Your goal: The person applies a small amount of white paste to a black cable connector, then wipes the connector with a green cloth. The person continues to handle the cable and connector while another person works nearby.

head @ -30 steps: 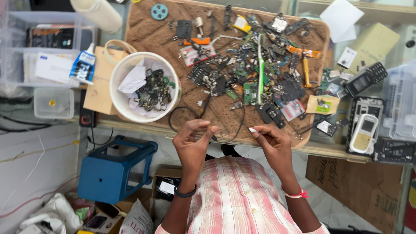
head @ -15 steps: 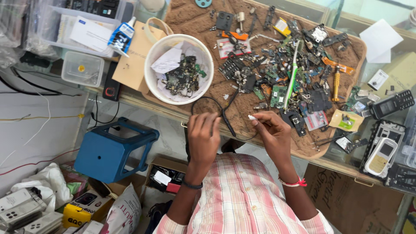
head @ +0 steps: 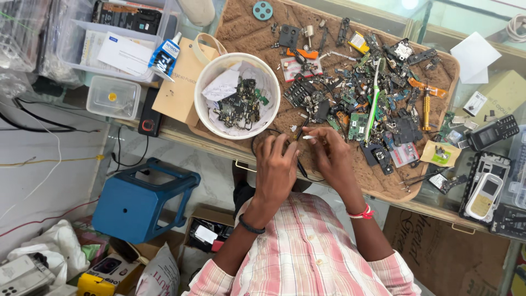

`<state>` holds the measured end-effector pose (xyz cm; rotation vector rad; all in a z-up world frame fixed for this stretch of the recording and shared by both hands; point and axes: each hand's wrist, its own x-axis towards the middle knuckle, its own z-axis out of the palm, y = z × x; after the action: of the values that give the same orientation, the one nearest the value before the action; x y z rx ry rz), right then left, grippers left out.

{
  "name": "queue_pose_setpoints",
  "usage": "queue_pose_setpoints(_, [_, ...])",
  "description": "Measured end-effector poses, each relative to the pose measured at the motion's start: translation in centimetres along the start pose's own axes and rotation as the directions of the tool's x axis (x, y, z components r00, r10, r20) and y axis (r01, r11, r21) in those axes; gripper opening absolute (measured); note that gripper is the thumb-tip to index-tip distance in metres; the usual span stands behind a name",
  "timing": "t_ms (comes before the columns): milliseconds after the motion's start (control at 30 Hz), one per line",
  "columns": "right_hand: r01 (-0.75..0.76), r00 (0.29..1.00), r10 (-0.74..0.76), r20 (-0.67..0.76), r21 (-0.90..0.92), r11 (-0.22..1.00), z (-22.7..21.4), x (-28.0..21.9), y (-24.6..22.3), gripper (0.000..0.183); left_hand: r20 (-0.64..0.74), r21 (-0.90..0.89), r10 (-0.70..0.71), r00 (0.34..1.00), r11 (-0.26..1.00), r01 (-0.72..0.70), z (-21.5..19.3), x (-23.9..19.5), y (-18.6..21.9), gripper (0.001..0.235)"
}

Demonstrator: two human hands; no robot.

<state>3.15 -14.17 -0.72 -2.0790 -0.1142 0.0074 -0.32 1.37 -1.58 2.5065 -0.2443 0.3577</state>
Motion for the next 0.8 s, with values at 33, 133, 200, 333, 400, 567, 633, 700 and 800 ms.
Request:
queue_pose_setpoints(33, [0.08, 0.997, -0.081, -0.007, -0.029, 0.996, 0.0, 0.1, -0.3, 0.009, 0.0, -0.006, 0.006, 1.0, 1.0, -0.006, -0.1, 0.1, -0.1, 0.019])
queue_pose_setpoints(133, [0.252, 0.967, -0.254, -0.003, -0.122, 0.96, -0.2, 0.2, -0.5, 0.012, 0.009, -0.027, 0.007, 1.0, 1.0, -0.007, -0.1, 0.4, -0.4, 0.016])
queue_pose_setpoints(200, [0.29, 0.956, -0.293, 0.013, -0.185, 0.939, -0.3, 0.3, -0.4, 0.015, 0.017, -0.042, -0.009, 1.0, 0.999, 0.009, 0.1, 0.9, -0.7, 0.018])
queue_pose_setpoints(333, [0.211, 0.977, -0.214, 0.004, -0.197, 0.957, -0.2, 0.2, 0.0, 0.015, 0.058, -0.038, -0.037, 0.998, 0.999, 0.039, 0.7, 1.8, -0.8, 0.024])
queue_pose_setpoints(400, [0.194, 0.98, -0.198, 0.0, -0.178, 0.965, -0.2, 0.1, 0.2, 0.013, 0.07, -0.012, -0.05, 0.996, 0.999, 0.051, 1.2, 2.2, -0.6, 0.024])
queue_pose_setpoints(567, [0.075, 0.995, -0.079, -0.06, -0.074, 0.994, -0.2, -0.4, 1.1, 0.011, 0.042, -0.051, -0.102, 0.994, 0.993, 0.104, 1.8, 2.5, -0.3, 0.026])
queue_pose_setpoints(633, [0.038, 0.994, -0.038, -0.1, -0.002, 0.999, -0.3, -0.4, 1.4, 0.011, 0.051, -0.074, -0.167, 0.985, 0.983, 0.17, 1.9, 2.6, -0.2, 0.028])
queue_pose_setpoints(700, [-0.026, 0.992, 0.028, -0.125, 0.019, 0.999, -0.5, -0.3, 1.6, 0.011, 0.085, -0.091, -0.247, 0.965, 0.963, 0.254, 2.0, 2.8, -0.1, 0.03])
queue_pose_setpoints(800, [-0.034, 0.99, 0.035, -0.138, 0.004, 0.999, -0.9, -0.4, 1.6, 0.013, 0.134, -0.098, -0.285, 0.949, 0.949, 0.299, 2.2, 3.1, -0.1, 0.034])
